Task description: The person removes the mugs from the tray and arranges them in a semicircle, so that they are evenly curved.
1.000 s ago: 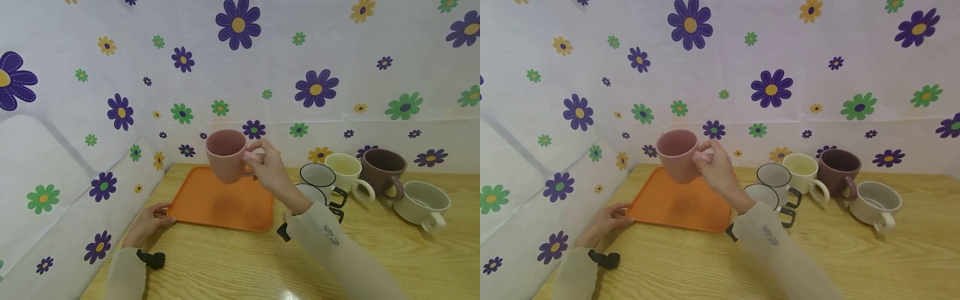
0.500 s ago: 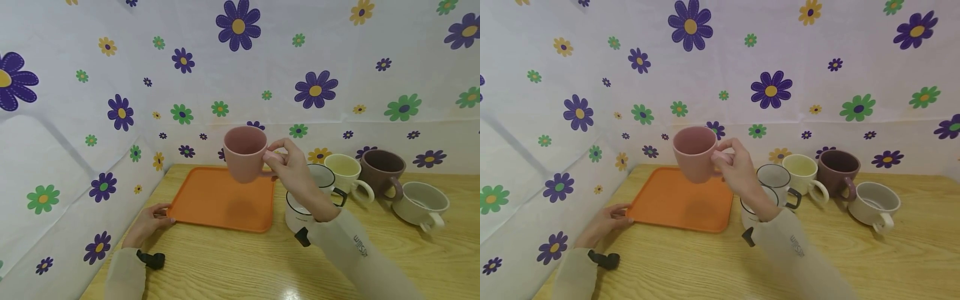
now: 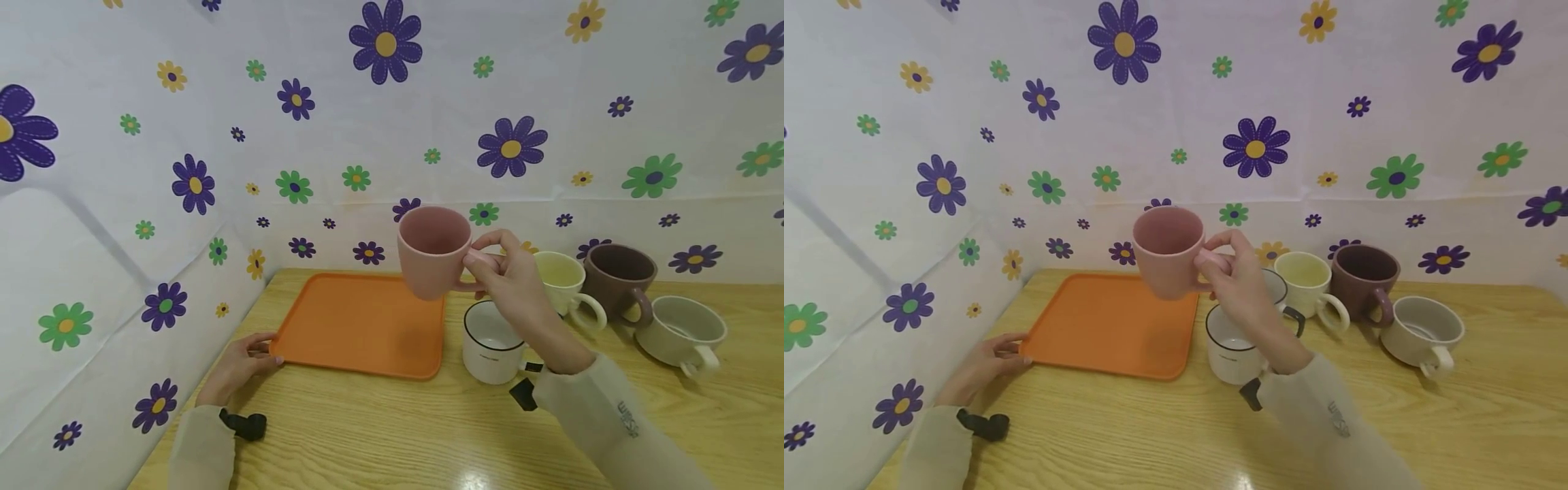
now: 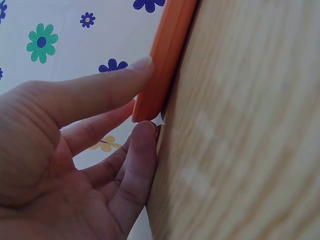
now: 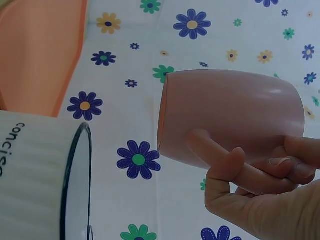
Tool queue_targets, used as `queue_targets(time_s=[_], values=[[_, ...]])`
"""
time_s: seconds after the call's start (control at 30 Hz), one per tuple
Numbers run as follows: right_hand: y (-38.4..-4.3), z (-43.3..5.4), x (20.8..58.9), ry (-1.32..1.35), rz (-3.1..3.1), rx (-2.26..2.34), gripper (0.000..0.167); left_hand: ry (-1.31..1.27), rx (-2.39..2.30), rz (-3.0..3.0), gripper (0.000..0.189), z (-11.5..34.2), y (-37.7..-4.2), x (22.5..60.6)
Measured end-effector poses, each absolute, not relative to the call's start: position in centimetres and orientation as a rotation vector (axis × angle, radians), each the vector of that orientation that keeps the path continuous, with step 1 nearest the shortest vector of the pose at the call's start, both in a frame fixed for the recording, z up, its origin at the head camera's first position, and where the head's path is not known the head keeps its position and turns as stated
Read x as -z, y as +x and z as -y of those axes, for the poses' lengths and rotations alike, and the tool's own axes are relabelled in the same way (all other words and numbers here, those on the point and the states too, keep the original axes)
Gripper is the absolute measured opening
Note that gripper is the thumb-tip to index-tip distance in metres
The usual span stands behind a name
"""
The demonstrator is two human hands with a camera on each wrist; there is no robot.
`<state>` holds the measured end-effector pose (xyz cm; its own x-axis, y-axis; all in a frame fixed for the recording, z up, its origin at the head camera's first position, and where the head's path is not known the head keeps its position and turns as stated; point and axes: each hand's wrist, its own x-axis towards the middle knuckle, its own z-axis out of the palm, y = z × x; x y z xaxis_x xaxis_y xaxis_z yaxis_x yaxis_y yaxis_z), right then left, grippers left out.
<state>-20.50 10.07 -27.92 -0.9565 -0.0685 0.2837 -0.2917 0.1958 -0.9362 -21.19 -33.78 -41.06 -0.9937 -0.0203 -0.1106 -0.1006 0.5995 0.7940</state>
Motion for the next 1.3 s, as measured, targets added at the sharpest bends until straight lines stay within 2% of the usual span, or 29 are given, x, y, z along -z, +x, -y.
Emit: queue_targets(time_s=[0.43,0.7,1.3], values=[[-19.9,-12.8,28.4,0.339,2.319,-1.802,0.025,-0.129,-1.373,-2.709,0.061,33.7,-21.3,40.9],[-19.4,-14.8,29.1,0.298,2.367,-1.681,0.032,-0.125,-1.370,-2.711,0.061,33.6,-21.3,40.8],[-18.3,-17.9,30.3,0.239,2.368,-1.635,0.025,-0.090,-1.377,-2.721,0.061,33.7,-21.1,41.0]])
